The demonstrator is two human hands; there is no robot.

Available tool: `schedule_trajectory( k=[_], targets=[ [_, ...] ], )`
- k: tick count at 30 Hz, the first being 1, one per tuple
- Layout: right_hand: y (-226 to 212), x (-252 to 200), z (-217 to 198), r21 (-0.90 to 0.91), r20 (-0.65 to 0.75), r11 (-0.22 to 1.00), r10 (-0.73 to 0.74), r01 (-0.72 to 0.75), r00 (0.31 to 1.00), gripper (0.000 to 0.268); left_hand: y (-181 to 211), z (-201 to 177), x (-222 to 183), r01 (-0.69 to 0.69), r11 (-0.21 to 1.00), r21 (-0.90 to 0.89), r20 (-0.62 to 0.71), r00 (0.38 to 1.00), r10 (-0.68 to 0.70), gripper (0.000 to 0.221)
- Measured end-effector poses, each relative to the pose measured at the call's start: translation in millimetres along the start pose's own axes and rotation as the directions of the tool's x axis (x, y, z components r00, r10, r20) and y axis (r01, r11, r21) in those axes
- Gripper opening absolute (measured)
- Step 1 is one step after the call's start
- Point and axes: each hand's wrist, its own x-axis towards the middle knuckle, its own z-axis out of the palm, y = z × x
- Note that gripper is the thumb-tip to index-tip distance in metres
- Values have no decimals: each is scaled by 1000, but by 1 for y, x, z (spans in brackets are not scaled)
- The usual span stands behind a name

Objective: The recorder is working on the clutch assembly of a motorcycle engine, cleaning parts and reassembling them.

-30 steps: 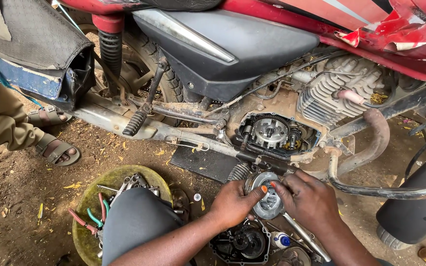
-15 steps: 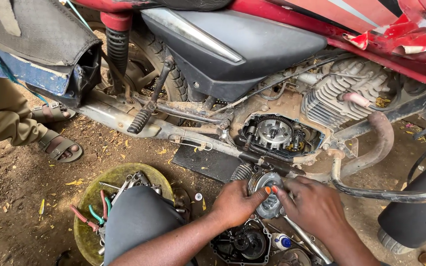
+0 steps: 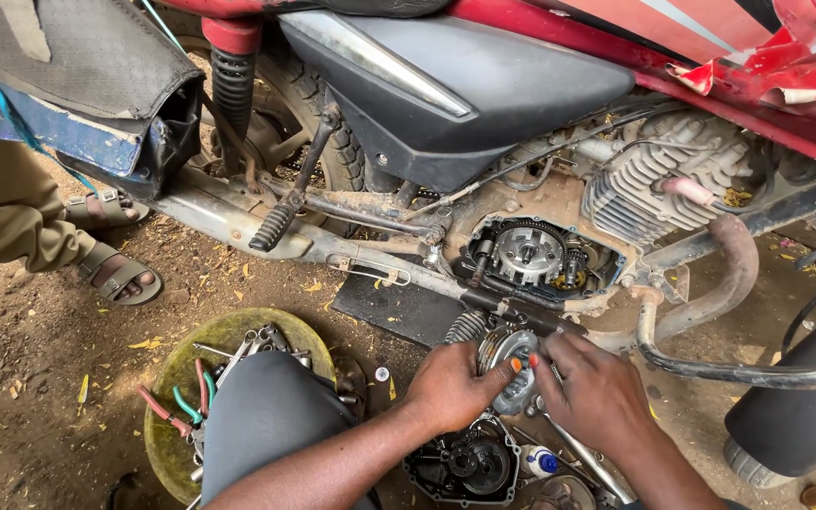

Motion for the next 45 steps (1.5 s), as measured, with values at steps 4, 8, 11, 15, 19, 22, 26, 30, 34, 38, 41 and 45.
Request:
schedule_trajectory(
  k=[4,8,11,15,19,22,26,30,34,38,41,45],
  targets=[
    [0,0,2,-11,-130,999,-40,39,991,30,5,-3,-1,50,998,40,26,998,-52,51],
    [-6,3,-5,-42,55,996,75,-73,996,30,0,-2,2,108,994,-11,35,994,-108,52],
    [-4,-2,7,-33,-5,998,53,-53,999,24,-1,0,1,27,1000,-7,-72,997,-28,53],
    [-14,1,-6,-8,-97,1000,16,-16,995,21,-1,-1,1,-6,999,46,-93,996,10,59],
    [-11,-1,5,8,-42,999,53,-52,998,23,0,-2,-2,-15,998,58,-42,999,17,58],
    [-2,-3,11,2,-135,999,-51,52,989,23,-3,-2,-1,-43,999,29,-64,997,45,56],
    [-17,0,-5,4,-55,1000,-6,6,998,22,-4,-2,-1,-41,997,61,-87,995,47,57],
    [-10,-1,7,19,-81,1000,-8,10,997,29,1,-5,-4,-17,996,85,-91,996,25,61],
    [-22,2,-13,134,37,983,122,-126,992,32,-2,-3,-1,1,997,81,-67,998,5,61],
    [37,5,24,566,266,747,235,-349,935,20,-5,-4,2,107,992,-66,-40,993,-110,59],
    [71,2,48,870,359,331,85,-366,929,20,-9,-3,3,170,889,-425,49,985,-165,49],
    [44,2,36,966,180,181,42,-185,983,16,-18,4,11,149,693,-705,64,987,-147,45]
  ],
)
